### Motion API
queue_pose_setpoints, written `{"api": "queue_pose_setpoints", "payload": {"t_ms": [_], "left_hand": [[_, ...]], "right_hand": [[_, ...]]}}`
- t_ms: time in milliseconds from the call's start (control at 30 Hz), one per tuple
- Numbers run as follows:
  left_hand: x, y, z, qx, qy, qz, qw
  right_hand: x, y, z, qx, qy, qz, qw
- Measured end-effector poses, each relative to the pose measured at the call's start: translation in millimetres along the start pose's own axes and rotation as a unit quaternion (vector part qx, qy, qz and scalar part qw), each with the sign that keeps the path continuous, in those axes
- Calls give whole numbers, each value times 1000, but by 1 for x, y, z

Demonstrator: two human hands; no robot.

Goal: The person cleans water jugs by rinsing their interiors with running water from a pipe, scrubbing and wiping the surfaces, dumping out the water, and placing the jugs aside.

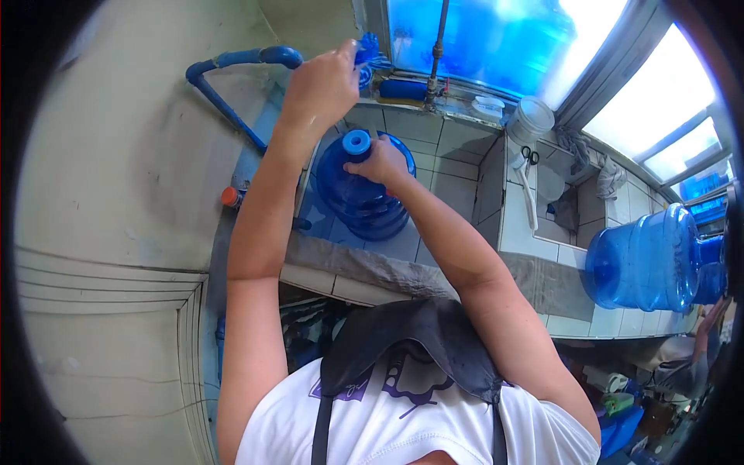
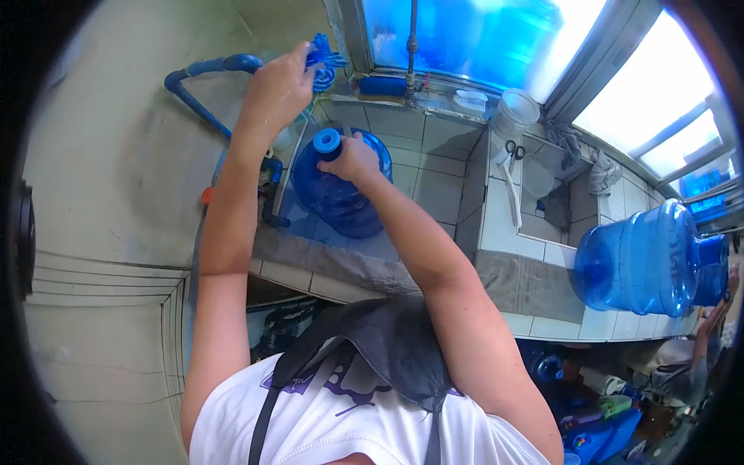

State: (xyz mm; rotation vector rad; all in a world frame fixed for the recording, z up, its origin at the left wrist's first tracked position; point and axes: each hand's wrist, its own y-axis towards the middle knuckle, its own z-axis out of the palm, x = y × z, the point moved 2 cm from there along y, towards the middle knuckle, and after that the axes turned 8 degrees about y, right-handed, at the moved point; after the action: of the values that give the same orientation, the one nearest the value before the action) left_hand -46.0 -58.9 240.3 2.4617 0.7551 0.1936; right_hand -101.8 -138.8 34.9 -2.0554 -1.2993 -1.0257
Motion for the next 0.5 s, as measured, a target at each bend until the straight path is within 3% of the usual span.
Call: {"api": "queue_pose_setpoints", "payload": {"t_ms": [67,133,200,267,333,367,433,500], "left_hand": [[1,2,5,9,-1,16,1000],[-1,-9,6,62,-19,-32,997],[9,-38,13,55,-74,-47,995],[26,-77,9,50,-128,-77,988],[46,-125,1,115,-252,-113,954],[56,-151,-5,113,-252,-138,951],[75,-209,-12,254,-338,-309,852],[95,-277,-12,234,-327,-331,854]], "right_hand": [[-3,-1,-6,-17,1,-28,999],[-1,-4,-21,-33,-9,-14,999],[-9,-7,-32,-33,-22,2,999],[-28,-2,-43,-24,1,89,996],[-13,-22,-72,-42,35,83,995],[-36,-12,-69,-69,11,74,995],[-64,0,-70,-115,-47,68,990],[-75,3,-78,-143,-78,61,985]]}}
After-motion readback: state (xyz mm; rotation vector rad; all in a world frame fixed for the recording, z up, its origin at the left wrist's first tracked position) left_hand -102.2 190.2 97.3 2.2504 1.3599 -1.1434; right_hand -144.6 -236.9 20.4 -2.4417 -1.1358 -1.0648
